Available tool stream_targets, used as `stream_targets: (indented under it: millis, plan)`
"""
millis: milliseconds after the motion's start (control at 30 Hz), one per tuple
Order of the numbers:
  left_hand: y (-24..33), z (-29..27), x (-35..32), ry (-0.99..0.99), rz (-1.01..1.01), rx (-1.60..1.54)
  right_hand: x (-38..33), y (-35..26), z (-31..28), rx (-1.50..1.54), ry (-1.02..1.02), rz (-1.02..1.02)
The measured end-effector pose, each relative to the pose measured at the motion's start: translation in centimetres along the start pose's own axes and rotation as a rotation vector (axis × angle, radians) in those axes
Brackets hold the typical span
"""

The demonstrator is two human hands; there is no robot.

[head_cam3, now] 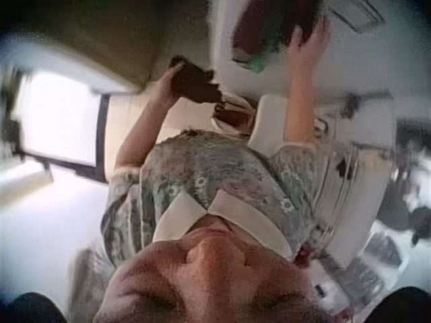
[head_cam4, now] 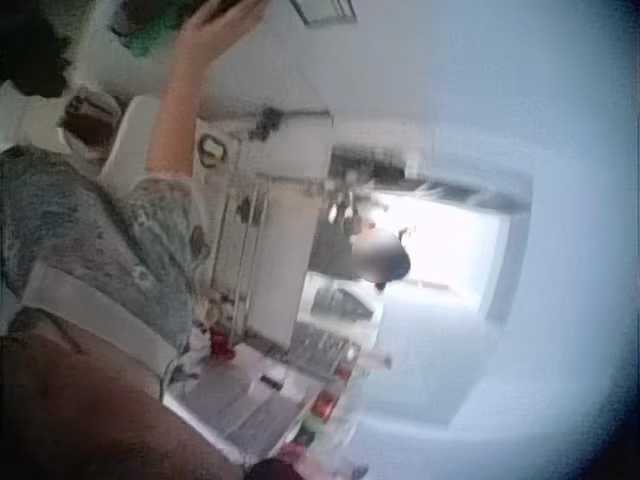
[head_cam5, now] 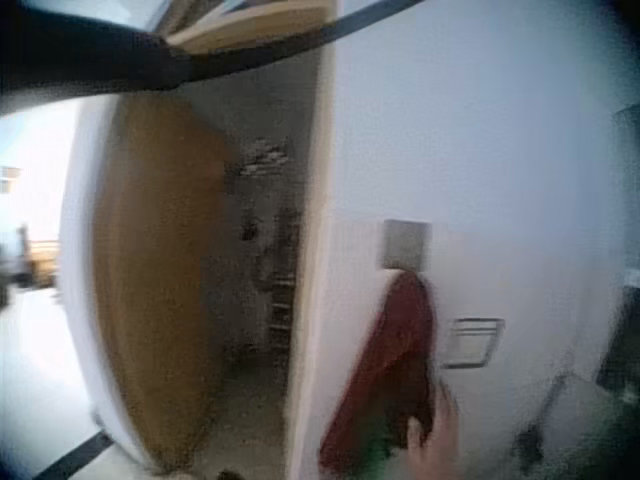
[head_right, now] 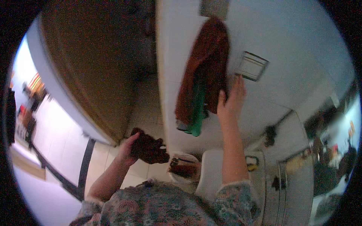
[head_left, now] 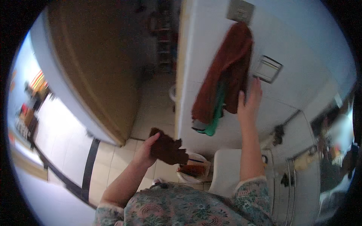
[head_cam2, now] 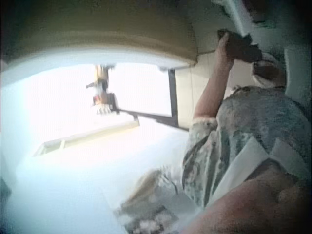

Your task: The person washes a brown cloth in a bathroom sink, wrings it out, and carries it through a hallway and living room into the kitchen. In the kitchen, they place a mat on the floor, wash the brown cloth again in the kitchen sink, and then wash a second striped cloth. The person hangs the brown cloth on a window frame and continues washing the striped cloth.

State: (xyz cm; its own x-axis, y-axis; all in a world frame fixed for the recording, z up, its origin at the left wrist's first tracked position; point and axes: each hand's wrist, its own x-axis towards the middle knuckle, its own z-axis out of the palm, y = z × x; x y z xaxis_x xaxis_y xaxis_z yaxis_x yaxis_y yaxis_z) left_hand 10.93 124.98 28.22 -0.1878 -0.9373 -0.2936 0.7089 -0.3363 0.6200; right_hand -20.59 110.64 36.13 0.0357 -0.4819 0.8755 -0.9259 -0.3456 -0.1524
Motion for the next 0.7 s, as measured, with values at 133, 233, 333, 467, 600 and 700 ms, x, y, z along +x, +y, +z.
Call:
stream_targets:
  millis: [133, 233, 333, 467, 600, 700]
  plan:
    - [-0.2, -0.3, -0.5, -0.006, 0.088, 0.178, -9.1, -7.5, -0.7, 0.655, -0.462, -0.087]
    - [-0.7, -1.8, -1.6, 0.029, 0.221, 0.261, -15.2, -15.8, 1.4, 1.286, -0.983, 0.436]
    - [-0.4, -4.4, -5.1, 0.115, 0.387, 0.331, -17.1, -20.1, 4.0, 1.354, -1.427, 0.393]
    - [2.5, -11.8, -10.0, 0.37, 0.57, 0.541, -17.1, -29.3, 7.5, 1.194, -1.721, 0.207]
    - [4.4, -20.8, -13.7, 0.575, 0.711, 0.11, -18.9, -37.2, 14.4, 1.299, -1.832, 0.182]
    - [7.8, -24.9, -18.8, 0.585, 0.688, -0.227, -19.8, -46.7, 15.7, 1.651, -1.783, 0.542]
